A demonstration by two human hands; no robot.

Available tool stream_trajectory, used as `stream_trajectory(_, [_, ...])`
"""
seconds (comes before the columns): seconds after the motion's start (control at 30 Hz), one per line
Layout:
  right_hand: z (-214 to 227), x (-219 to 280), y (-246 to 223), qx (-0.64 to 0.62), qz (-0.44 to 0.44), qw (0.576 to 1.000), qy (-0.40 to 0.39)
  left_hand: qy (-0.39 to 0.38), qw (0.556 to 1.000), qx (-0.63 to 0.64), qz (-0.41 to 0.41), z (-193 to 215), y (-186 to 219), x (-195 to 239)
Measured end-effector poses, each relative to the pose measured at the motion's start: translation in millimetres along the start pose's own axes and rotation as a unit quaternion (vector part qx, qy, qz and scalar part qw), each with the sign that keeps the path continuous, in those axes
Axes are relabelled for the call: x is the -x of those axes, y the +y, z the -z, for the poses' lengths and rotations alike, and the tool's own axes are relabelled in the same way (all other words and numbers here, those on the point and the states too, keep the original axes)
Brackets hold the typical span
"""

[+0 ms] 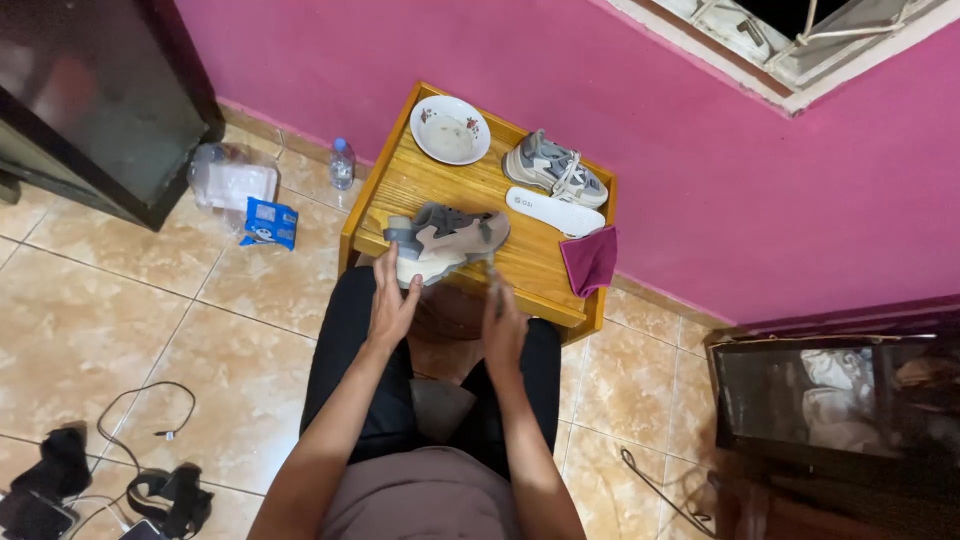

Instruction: The person scrubs a gray and white sneaker with a toothbrush while seated at a small wooden table. They repeatedly dip the toothbrush into a small bowl of liquid and continue scrubbing the shoe's upper and sole throughout the clip.

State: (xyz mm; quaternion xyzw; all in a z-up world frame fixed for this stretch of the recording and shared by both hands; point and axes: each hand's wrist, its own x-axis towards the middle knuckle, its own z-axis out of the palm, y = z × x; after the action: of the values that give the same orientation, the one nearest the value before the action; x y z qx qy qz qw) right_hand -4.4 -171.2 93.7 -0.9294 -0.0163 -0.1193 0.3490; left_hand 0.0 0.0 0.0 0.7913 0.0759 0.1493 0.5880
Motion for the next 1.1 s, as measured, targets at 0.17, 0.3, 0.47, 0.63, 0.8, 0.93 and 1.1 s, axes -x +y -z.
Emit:
stream_trajectory(0.17, [-14.9,20.0,-11.0,-0.092,0.008,0.992,-0.084,0.002,1.0,-0.014,-0.014,-2.9,-9.4,-1.7])
stream_trajectory(0.3, [-37.1,18.7,10.2,-0.124,-0.005,0.992,-0.013,0.001,0.999,-0.018,-0.033,-4.3,-10.0,0.4])
stream_trajectory(0.47, [-39.9,31.1,9.1,-0.121,0.043,0.991,-0.047,-0.008,0.999,-0.032,-0.033,-2.5,-7.1,-0.7])
stream_trajectory(0.63, [-26.8,32.7,-19.4,-0.083,0.084,0.992,-0.048,-0.001,0.998,-0.037,-0.042,-4.5,-12.0,-2.4])
stream_trajectory(0.8, [-36.6,19.6,10.6,-0.109,0.056,0.991,-0.048,0.005,0.996,-0.048,-0.072,-9.4,-17.0,-3.2])
stream_trajectory(0.93, [-21.2,30.0,-21.4,-0.109,0.061,0.988,-0.088,0.009,0.995,-0.05,-0.083,-8.6,-17.5,-7.0])
stream_trajectory(1.1, [-36.8,21.5,-0.6,-0.119,0.017,0.991,-0.052,0.012,0.989,-0.073,-0.129,-15.1,-23.5,-5.9])
